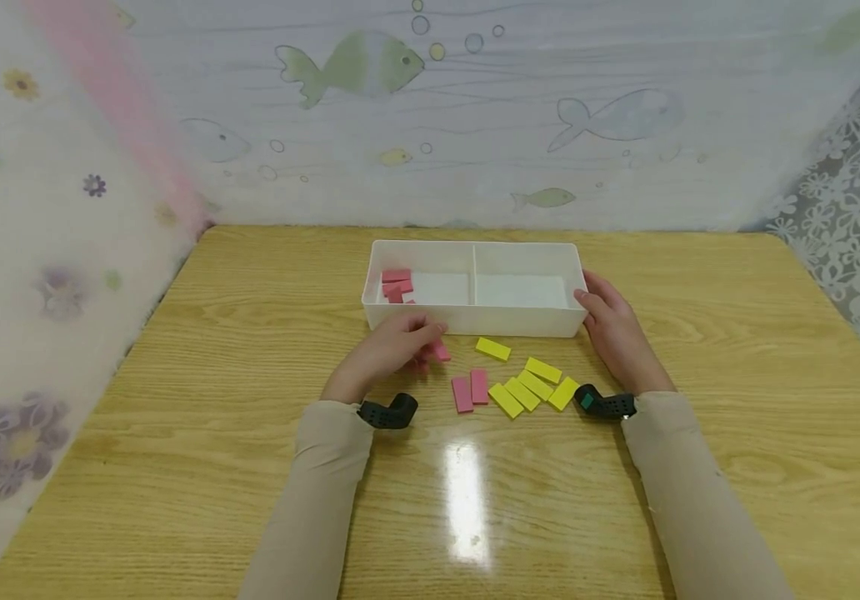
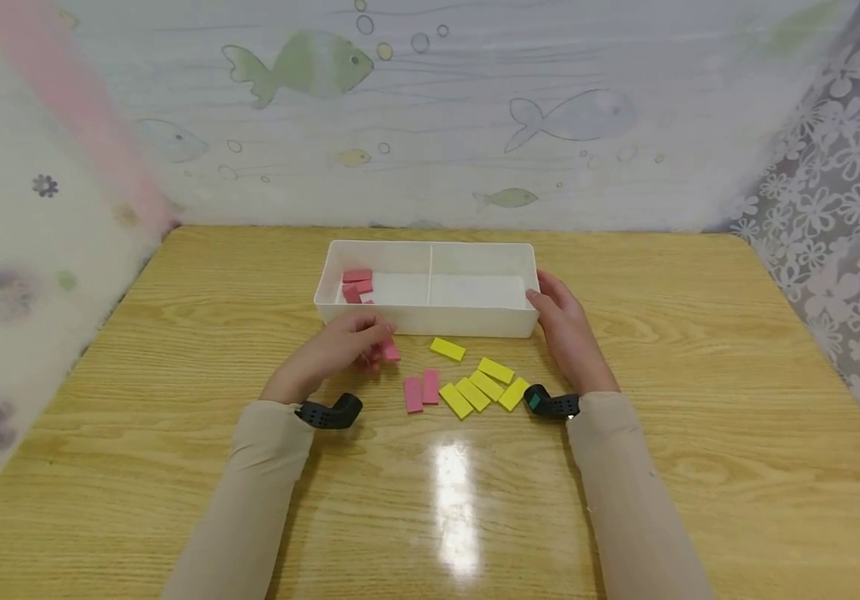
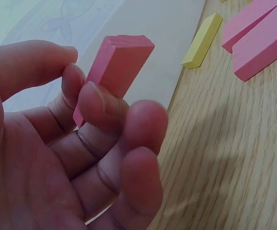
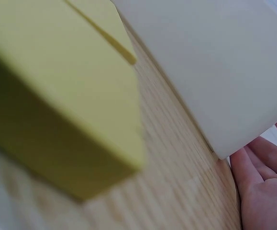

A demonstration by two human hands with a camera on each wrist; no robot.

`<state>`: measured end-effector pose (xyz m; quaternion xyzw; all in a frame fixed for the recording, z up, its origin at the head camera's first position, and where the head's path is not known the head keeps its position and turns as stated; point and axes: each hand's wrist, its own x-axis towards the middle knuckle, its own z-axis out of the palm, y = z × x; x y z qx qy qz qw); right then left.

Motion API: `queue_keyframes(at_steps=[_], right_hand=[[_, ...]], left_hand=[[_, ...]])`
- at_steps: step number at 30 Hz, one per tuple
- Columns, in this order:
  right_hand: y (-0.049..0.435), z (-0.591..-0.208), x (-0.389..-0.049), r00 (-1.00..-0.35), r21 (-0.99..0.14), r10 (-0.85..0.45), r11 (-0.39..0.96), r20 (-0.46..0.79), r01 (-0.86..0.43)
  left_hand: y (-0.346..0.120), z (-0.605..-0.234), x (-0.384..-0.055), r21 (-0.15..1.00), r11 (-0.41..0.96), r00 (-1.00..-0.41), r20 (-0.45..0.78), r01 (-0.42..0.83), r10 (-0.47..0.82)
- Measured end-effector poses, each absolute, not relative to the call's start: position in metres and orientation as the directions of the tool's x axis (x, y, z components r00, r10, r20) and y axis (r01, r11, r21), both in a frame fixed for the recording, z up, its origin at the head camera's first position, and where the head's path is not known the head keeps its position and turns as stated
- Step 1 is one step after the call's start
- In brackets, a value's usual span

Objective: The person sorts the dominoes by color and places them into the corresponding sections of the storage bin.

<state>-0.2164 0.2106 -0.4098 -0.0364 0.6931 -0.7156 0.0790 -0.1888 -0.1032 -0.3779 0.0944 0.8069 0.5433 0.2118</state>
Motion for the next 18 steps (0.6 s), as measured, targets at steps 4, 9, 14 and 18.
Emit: queue_keyframes(at_steps=[4,9,14,18], right_hand=[[0.2104,-0.4107,-0.2165,-0.985,-0.998,-0.165,-0.031,-0.051,0.057],[0.2104,-0.4111,-0.2159,-0.985,-0.998,-0.164,-0.033,-0.053,0.059],[0.2099,-0.4095,-0.2158,-0.985,-0.998,-0.161,-0.025,-0.056,0.060],[0.2094,-0.4087,-0.2162,-0.985,-0.998,-0.162,-0.024,-0.054,0.058]], left_hand=[[-0.1035,-0.3787,-0.1894,0.922,0.385,-0.893,-0.216,-0.053,0.394],[-0.1044,-0.3806,-0.1912,0.926,0.378,-0.897,-0.174,-0.009,0.407],[-0.1058,-0.3820,-0.1923,0.927,0.375,-0.896,-0.154,0.015,0.417],[-0.1056,-0.3828,-0.1932,0.928,0.373,-0.891,-0.159,0.013,0.426]])
